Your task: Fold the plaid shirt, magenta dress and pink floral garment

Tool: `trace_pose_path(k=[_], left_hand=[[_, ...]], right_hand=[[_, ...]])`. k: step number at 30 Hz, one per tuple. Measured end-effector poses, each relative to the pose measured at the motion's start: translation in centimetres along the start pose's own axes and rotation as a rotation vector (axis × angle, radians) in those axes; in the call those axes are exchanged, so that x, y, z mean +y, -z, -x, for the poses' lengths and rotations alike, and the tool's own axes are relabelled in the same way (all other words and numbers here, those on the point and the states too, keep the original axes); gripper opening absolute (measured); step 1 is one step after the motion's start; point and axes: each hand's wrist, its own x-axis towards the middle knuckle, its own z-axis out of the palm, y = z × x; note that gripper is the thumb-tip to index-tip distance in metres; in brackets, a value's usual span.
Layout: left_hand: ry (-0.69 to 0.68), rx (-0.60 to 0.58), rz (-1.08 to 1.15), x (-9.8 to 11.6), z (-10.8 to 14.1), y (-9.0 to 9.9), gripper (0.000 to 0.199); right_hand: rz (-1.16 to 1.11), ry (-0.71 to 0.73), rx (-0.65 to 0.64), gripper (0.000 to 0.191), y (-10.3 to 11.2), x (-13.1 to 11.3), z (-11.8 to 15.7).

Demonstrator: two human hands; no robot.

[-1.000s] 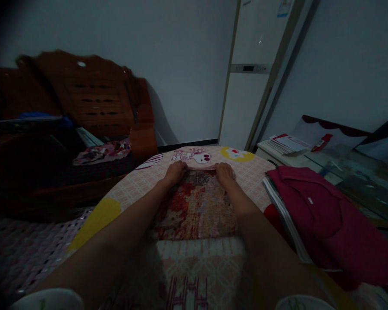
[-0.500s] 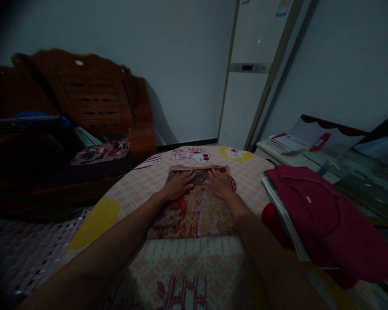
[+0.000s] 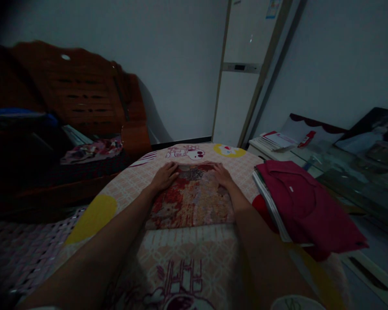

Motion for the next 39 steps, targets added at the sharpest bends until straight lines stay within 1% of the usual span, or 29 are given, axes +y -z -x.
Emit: trace_pose_path(k=[2, 4, 7, 9, 12, 15, 17, 21, 23, 25, 30, 33, 36, 38, 39], left_hand=[[0.035, 0.079, 0.063, -0.4, 0.4, 0.1, 0.050], [0.118, 0.114, 0.117, -0.7, 1.1, 0.6, 0.048], [0.279, 0.142, 0.181, -0.6, 3.0, 1.6, 0.047], [0.365, 0.170, 0.241, -0.1, 4.7, 2.5, 0.044], [0.482, 0.214, 0.355, 0.8, 7.4, 3.6, 0.037], [0.559, 0.188, 0.399, 1.4, 9.7, 4.5, 0.026], [0.571, 0.129, 0.376, 1.7, 10.9, 5.0, 0.022], [0.557, 0.043, 0.381, 2.3, 12.6, 5.6, 0.027], [0.530, 0.020, 0.428, 2.6, 13.2, 5.5, 0.029], [0.507, 0.000, 0.473, 2.6, 13.4, 5.2, 0.030], [0.486, 0.000, 0.610, 1.7, 13.1, 4.2, 0.026], [0.456, 0.022, 0.791, 1.4, 12.9, 3.5, 0.032], [0.449, 0.033, 0.978, 1.6, 12.9, 3.2, 0.039], [0.461, -0.005, 1.039, 1.9, 13.0, 3.3, 0.041], [0.463, -0.042, 1.057, 2.0, 13.1, 3.6, 0.043]], right_hand=[[-0.112, 0.001, 0.035, 0.049, 1.0, 0.7, 1.7], [-0.254, -0.022, 0.086, 0.048, 1.6, 1.4, 4.2], [-0.432, -0.021, 0.132, 0.045, 1.9, 2.1, 8.1], [-0.480, -0.026, 0.144, 0.043, 2.0, 2.2, 10.4], [-0.419, -0.078, 0.140, 0.039, 2.2, 1.8, 12.9], [-0.227, -0.125, 0.162, 0.031, 2.1, 1.2, 14.5], [-0.093, -0.151, 0.196, 0.027, 1.9, 0.8, 15.1], [0.108, -0.165, 0.279, 0.028, 0.9, 0.4, 15.7], [0.168, -0.149, 0.310, 0.030, 0.4, 0.5, 15.8], [0.179, -0.129, 0.324, 0.028, 0.1, 0.6, 15.7], [0.115, -0.123, 0.329, 0.022, 0.0, 0.9, 15.7], [0.025, -0.141, 0.366, 0.022, 0.2, 0.7, 15.8], [-0.073, -0.157, 0.420, 0.027, 0.5, 0.1, 15.8], [-0.190, -0.177, 0.436, 0.027, 0.7, -0.2, 15.9], [-0.281, -0.189, 0.427, 0.026, 0.8, -0.2, 15.9]])
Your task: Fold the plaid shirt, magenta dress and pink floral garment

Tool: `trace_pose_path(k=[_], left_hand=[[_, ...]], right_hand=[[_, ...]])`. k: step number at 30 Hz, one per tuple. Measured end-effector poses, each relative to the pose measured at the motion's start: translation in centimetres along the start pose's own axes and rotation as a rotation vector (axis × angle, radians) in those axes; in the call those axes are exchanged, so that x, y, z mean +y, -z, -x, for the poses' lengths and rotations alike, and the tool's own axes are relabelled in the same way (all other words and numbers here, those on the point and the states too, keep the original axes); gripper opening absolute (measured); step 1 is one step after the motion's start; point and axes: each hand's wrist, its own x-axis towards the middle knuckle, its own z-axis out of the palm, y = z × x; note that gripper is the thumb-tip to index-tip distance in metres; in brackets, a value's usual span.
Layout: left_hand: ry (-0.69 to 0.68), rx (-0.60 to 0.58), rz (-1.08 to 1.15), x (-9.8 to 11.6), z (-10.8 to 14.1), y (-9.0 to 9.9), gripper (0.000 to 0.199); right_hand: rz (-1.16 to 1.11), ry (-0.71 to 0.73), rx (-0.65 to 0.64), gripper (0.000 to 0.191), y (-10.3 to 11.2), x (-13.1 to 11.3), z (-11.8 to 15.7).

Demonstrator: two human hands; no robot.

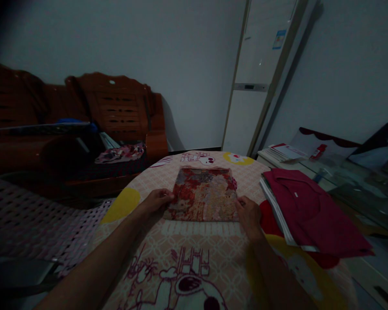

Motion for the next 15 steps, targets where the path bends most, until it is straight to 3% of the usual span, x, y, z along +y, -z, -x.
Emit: trace_pose_path(k=[3, 7, 11, 15], left_hand=[[0.056, -0.184, 0.009, 1.0, 1.0, 0.5, 0.065], [0.064, -0.444, -0.013, 2.4, 2.5, 1.4, 0.090], [0.076, -0.490, -0.072, 2.3, 2.6, 1.9, 0.097], [0.062, -0.503, -0.133, 1.5, 2.0, 2.2, 0.096]], right_hand=[[-0.296, -0.143, -0.136, 0.030, 0.6, 0.1, 0.0], [-0.557, -0.280, -0.432, 0.068, 2.1, 0.8, 0.2], [-0.625, -0.283, -0.632, 0.076, 3.3, 1.5, 0.3], [-0.615, -0.293, -0.657, 0.075, 3.3, 1.7, 0.4]])
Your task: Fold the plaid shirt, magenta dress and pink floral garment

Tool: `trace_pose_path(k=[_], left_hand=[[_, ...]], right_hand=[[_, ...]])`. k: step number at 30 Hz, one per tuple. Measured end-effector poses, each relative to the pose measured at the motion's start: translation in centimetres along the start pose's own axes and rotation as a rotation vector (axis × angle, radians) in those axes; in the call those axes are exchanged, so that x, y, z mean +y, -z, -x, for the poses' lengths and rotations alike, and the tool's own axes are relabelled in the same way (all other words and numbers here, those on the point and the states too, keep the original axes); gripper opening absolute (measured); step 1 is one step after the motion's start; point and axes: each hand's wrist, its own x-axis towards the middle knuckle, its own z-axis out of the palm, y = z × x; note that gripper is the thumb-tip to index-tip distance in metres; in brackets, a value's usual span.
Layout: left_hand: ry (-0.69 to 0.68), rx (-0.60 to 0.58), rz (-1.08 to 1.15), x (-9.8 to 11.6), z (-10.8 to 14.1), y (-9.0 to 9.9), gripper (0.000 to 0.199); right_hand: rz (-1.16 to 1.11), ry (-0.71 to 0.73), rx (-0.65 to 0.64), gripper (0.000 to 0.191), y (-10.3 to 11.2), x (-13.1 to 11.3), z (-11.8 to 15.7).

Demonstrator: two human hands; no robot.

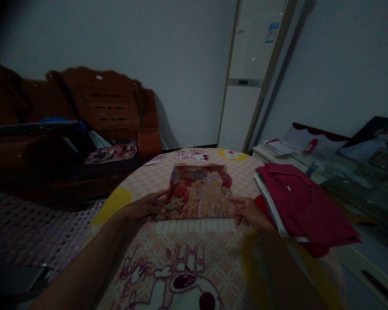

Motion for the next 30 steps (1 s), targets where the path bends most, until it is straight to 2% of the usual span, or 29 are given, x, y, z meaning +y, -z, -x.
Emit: trace_pose_path(k=[12, 14, 16, 18, 20, 21, 22, 24, 26, 28, 30], left_hand=[[0.029, 0.042, -0.028, 1.1, 0.9, -0.5, 0.098], [0.027, 0.054, -0.044, 0.9, 0.8, -0.5, 0.098], [0.005, 0.161, -0.097, 0.6, 0.2, -0.4, 0.095], [-0.049, 0.397, -0.201, 0.2, -0.6, -0.5, 0.088], [-0.157, 0.638, -0.336, 0.0, -1.5, -0.9, 0.074], [-0.233, 0.702, -0.412, 0.1, -1.9, -1.3, 0.067], [-0.315, 0.712, -0.491, 0.2, -2.2, -1.7, 0.062], [-0.466, 0.623, -0.656, 0.6, -2.7, -2.8, 0.057], [-0.541, 0.480, -0.814, 0.6, -3.1, -3.8, 0.058], [-0.528, 0.354, -0.951, 0.2, -3.6, -4.4, 0.061], [-0.466, 0.269, -1.062, -0.6, -4.2, -4.5, 0.064]], right_hand=[[0.051, -0.034, 0.031, 0.066, 0.0, 0.1, -0.5], [0.093, -0.024, 0.072, 0.061, 0.0, 0.1, -0.6], [0.183, -0.029, 0.209, 0.052, 0.1, -0.1, -0.7], [0.310, 0.023, 0.400, 0.041, 0.0, -0.5, -0.8], [0.440, 0.190, 0.537, 0.034, -0.5, -0.8, -0.9], [0.500, 0.315, 0.559, 0.033, -1.0, -1.0, -1.0], [0.556, 0.449, 0.554, 0.033, -1.6, -1.1, -1.0], [0.669, 0.680, 0.486, 0.037, -3.0, -0.9, -1.4], [0.793, 0.805, 0.384, 0.043, -4.3, -0.3, -1.9], [0.922, 0.796, 0.280, 0.049, -5.0, 0.8, -2.5], [1.030, 0.726, 0.189, 0.053, -5.2, 1.9, -3.1]])
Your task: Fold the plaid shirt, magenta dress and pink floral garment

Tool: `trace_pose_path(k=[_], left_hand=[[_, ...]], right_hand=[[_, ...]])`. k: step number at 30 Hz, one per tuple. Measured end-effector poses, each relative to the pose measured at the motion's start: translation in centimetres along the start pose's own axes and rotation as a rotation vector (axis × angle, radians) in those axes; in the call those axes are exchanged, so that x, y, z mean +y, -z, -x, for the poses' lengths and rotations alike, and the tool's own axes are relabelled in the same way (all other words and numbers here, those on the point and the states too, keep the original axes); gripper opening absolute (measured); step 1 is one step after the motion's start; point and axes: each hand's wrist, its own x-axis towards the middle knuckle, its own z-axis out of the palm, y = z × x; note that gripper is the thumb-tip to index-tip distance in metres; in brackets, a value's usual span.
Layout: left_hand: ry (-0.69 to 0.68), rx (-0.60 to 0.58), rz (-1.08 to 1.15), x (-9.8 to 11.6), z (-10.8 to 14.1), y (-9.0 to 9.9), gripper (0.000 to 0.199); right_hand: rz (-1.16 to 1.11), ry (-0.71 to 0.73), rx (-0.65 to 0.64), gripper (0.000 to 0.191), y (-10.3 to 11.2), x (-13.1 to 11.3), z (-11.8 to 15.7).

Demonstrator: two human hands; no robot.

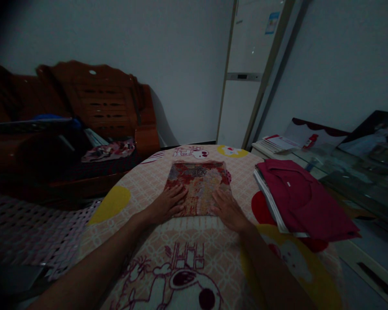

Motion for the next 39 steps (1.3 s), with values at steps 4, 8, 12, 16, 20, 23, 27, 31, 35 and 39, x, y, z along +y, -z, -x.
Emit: trace_pose_path(k=[4, 8, 12, 16, 20, 23, 27, 31, 35, 39], left_hand=[[0.019, -0.088, -0.058, -0.8, 0.0, -0.9, 0.067], [0.048, -0.080, -0.009, -0.9, 0.1, -0.8, 0.068], [0.089, 0.059, 0.083, -2.3, -0.7, -0.6, 0.065], [0.291, 0.155, 0.011, -5.3, -3.1, -0.2, 0.060], [0.459, 0.139, -0.095, -7.6, -6.2, 0.1, 0.054], [0.532, 0.166, -0.118, -8.5, -8.3, 0.2, 0.053], [0.617, 0.206, -0.101, -9.5, -10.2, 0.4, 0.046], [0.719, 0.210, -0.131, -10.6, -11.2, 0.8, 0.045], [0.761, 0.206, -0.093, -12.2, -11.7, 1.2, 0.048], [0.710, 0.196, 0.020, -13.6, -11.7, 1.2, 0.041]], right_hand=[[0.063, 0.005, -0.095, 0.055, -0.7, 1.1, 0.3], [0.086, 0.015, -0.079, 0.055, -0.7, 1.2, 0.3], [0.096, 0.002, -0.074, 0.055, -1.2, 1.3, 0.3], [0.065, 0.021, -0.087, 0.054, -1.4, 1.8, 0.3], [0.016, -0.009, -0.027, 0.050, -1.2, 2.0, 0.2], [0.008, -0.038, 0.040, 0.045, -1.0, 2.7, -0.6], [0.069, -0.076, 0.023, 0.041, -0.9, 4.6, -3.3], [0.119, -0.123, 0.006, 0.039, -1.3, 6.7, -7.1], [0.067, -0.258, 0.074, 0.040, -1.7, 8.4, -11.2], [-0.004, -0.469, 0.070, 0.035, -1.6, 10.3, -15.4]])
